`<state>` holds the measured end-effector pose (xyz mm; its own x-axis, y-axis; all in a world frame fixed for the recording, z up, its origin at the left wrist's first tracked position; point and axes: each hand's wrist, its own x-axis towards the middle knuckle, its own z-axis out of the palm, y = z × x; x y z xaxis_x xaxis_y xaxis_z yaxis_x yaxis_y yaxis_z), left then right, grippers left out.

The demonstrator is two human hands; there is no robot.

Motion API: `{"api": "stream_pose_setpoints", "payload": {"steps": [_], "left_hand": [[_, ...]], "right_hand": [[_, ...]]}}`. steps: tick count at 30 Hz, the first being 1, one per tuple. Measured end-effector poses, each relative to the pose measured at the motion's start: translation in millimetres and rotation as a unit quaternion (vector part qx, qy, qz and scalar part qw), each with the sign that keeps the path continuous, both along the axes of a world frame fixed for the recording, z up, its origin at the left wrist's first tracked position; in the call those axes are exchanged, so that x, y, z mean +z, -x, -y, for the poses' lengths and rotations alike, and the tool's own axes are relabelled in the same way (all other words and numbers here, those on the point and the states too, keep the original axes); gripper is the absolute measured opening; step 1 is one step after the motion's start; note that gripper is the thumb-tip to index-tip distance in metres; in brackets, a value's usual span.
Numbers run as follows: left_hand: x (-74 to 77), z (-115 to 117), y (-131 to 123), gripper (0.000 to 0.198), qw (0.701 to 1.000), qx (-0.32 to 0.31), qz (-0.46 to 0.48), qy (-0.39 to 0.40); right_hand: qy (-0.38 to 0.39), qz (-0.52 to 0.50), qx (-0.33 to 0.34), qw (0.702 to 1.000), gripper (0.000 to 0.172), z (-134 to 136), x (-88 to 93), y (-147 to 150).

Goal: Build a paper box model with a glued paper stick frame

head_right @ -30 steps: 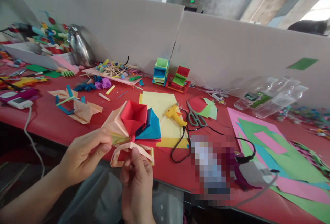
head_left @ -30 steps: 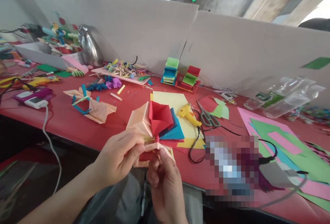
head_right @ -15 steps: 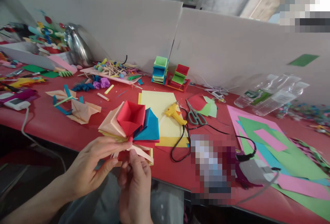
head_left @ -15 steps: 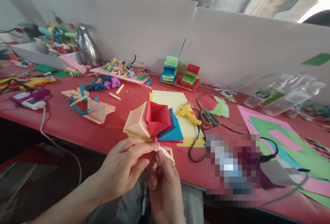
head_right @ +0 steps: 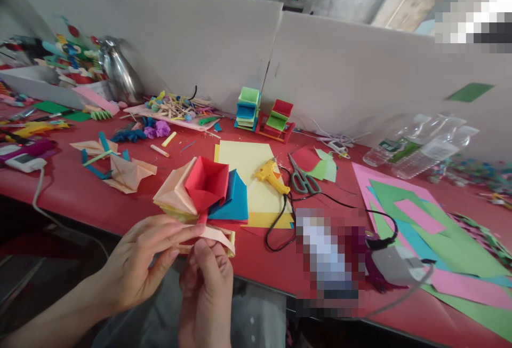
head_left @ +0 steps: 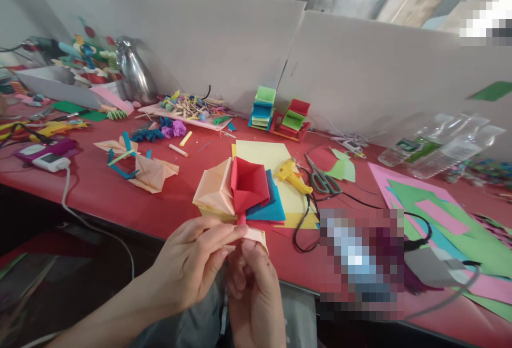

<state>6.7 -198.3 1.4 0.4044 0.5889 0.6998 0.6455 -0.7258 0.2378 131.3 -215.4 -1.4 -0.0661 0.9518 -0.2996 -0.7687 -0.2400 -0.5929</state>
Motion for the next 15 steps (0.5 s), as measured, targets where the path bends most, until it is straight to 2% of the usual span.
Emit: {"api": "stream_pose_setpoints", "payload": {"steps": [4,8,10,13,15], "left_hand": [[2.5,1,1,0.05,1.0,-0.008,0.012,0.01],[2.6,6,-2,0.05,0.994,-0.021,0.056,0.093],[2.1,11,-3,0.055,0.992,-0.026,0.071,0.105],[5.8,16,-2,0.062,0.988,-0.045,0.147,0.028],[11.3,11,4,0.057,0.963,-0.006,0.269,-0.015]], "right_hand": [[-0.006,0.018,-0.002,1.0,0.037,-2,-3.2,1],[-0.005,0.042,-0.012,0.999,0.036,-5,-5.8,1],[0.007,0.057,-0.012,0.998,0.036,-5,-5.4,-1],[0.02,0.088,-0.005,0.996,0.04,-4,-2.2,-7],[0.011,0.114,0.005,0.993,0.042,-5,2.5,-13]]}}
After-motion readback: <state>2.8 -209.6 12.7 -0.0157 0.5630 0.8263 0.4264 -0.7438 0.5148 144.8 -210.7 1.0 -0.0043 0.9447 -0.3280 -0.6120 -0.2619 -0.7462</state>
